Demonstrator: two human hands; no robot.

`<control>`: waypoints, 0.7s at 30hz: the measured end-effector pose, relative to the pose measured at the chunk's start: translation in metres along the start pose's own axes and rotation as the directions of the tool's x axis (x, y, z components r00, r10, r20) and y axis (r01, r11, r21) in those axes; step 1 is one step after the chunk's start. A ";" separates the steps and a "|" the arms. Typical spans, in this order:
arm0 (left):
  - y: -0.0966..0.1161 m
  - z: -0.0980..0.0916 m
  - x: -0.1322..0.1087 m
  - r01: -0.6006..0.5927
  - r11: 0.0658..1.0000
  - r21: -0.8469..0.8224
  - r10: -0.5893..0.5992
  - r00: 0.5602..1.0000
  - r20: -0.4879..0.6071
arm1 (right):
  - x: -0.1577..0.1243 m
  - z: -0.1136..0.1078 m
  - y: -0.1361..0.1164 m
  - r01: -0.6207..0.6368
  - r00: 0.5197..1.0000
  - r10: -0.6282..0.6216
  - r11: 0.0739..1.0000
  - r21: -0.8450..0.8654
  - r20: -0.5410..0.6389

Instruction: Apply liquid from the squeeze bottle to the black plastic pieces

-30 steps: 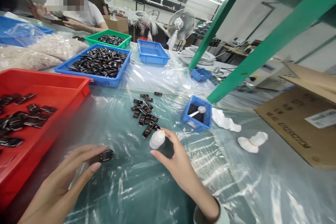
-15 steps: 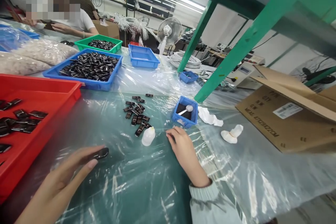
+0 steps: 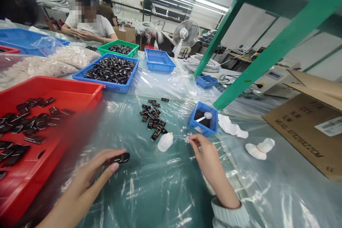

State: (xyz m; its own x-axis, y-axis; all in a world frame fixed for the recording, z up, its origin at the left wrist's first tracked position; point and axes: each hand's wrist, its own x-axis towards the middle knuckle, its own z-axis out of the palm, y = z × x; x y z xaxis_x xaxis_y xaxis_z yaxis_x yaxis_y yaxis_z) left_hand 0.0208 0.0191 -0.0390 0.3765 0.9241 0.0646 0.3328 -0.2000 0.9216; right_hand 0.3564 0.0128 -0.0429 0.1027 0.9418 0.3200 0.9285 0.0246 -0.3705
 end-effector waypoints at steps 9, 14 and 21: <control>0.001 0.002 -0.002 0.031 0.997 -0.075 -0.025 0.997 0.076 | 0.001 -0.009 -0.005 0.020 1.000 -0.020 1.000 0.016 -0.010; 0.001 0.003 -0.001 0.012 0.998 -0.054 -0.008 0.997 0.072 | -0.001 -0.018 -0.011 -0.043 0.998 0.045 0.998 0.045 -0.045; 0.002 0.002 -0.003 -0.026 0.998 -0.053 0.029 0.997 0.071 | 0.001 -0.016 -0.022 -0.090 0.996 0.087 0.987 0.132 0.031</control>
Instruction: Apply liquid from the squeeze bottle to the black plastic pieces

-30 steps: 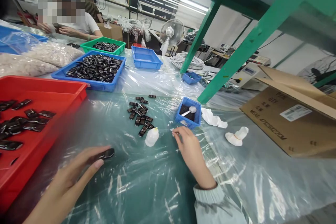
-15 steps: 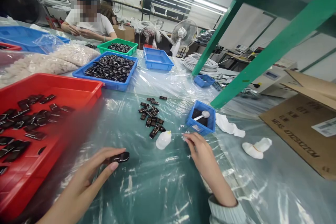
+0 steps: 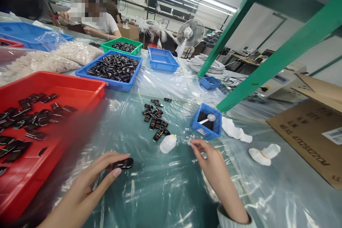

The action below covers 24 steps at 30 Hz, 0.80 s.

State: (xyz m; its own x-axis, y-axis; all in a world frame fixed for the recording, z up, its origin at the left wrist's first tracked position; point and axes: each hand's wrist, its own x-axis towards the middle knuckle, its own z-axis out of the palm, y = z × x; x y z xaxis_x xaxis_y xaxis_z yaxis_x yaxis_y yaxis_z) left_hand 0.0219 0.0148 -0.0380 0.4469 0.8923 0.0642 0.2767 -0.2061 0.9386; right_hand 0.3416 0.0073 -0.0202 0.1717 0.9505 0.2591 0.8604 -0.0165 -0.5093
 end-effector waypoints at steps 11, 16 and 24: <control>0.005 0.002 0.001 -0.019 0.997 -0.068 0.016 0.999 -0.048 | -0.001 -0.003 -0.015 -0.123 0.985 0.149 0.957 0.263 -0.082; 0.007 0.004 -0.001 -0.013 0.992 -0.129 0.001 0.996 -0.090 | -0.020 0.008 -0.057 -0.269 0.961 0.163 0.732 0.626 0.222; 0.009 0.001 -0.001 -0.117 0.989 -0.093 0.116 0.993 -0.018 | -0.045 0.043 -0.111 -0.618 0.778 -0.006 0.169 0.768 0.628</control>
State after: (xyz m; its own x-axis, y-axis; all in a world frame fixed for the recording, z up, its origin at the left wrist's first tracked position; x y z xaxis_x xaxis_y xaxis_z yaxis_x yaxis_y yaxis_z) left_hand 0.0246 0.0121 -0.0300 0.4607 0.8695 0.1781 0.1428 -0.2707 0.9520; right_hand 0.2178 -0.0205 -0.0103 -0.1729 0.9347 -0.3105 -0.3289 -0.3520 -0.8763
